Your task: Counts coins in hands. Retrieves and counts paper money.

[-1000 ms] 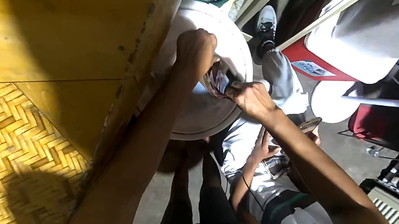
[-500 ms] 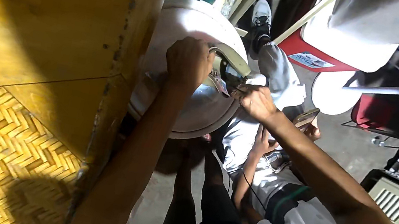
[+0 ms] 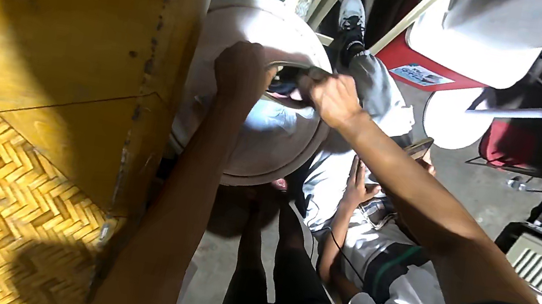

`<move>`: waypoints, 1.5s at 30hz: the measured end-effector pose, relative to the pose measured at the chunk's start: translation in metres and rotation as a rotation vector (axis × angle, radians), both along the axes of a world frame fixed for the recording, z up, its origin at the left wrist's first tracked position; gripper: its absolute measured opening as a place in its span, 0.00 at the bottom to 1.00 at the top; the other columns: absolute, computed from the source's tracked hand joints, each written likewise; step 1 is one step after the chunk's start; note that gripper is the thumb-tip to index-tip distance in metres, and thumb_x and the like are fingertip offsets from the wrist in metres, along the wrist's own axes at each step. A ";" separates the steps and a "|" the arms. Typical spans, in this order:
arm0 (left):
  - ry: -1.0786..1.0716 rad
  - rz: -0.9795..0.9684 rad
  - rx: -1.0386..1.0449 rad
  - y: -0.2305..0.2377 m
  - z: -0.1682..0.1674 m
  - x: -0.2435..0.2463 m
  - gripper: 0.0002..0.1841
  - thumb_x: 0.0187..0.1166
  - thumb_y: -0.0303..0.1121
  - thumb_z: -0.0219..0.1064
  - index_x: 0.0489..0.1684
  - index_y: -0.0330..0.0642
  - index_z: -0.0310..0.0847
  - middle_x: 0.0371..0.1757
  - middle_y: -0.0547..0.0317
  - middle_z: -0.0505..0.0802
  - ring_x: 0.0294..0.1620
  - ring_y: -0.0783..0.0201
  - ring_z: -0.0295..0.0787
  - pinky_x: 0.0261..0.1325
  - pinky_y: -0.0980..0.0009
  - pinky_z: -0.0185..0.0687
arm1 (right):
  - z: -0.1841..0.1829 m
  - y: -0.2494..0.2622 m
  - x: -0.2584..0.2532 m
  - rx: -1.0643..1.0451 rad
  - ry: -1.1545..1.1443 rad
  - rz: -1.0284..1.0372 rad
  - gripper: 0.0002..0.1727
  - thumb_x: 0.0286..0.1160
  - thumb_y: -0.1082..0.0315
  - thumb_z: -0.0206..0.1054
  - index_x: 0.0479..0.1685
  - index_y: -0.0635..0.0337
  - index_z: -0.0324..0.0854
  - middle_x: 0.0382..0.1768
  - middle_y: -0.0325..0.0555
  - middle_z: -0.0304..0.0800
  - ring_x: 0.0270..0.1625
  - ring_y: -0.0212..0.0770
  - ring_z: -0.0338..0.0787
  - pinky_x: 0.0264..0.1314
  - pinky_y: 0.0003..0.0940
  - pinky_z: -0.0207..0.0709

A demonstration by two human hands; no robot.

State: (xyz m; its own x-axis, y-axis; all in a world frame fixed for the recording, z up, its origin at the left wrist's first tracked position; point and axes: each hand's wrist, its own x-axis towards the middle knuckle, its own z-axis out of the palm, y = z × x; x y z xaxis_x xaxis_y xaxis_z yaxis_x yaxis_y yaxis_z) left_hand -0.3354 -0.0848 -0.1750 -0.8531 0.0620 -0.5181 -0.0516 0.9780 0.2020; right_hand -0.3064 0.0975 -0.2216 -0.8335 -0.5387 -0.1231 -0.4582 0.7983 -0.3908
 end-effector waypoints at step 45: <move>0.036 0.803 0.760 -0.025 -0.064 0.082 0.20 0.89 0.47 0.61 0.52 0.37 0.87 0.32 0.64 0.83 0.21 0.76 0.65 0.27 0.77 0.64 | 0.071 -0.097 -0.017 0.453 -0.373 0.034 0.14 0.88 0.75 0.55 0.58 0.73 0.83 0.61 0.71 0.85 0.66 0.70 0.85 0.60 0.64 0.76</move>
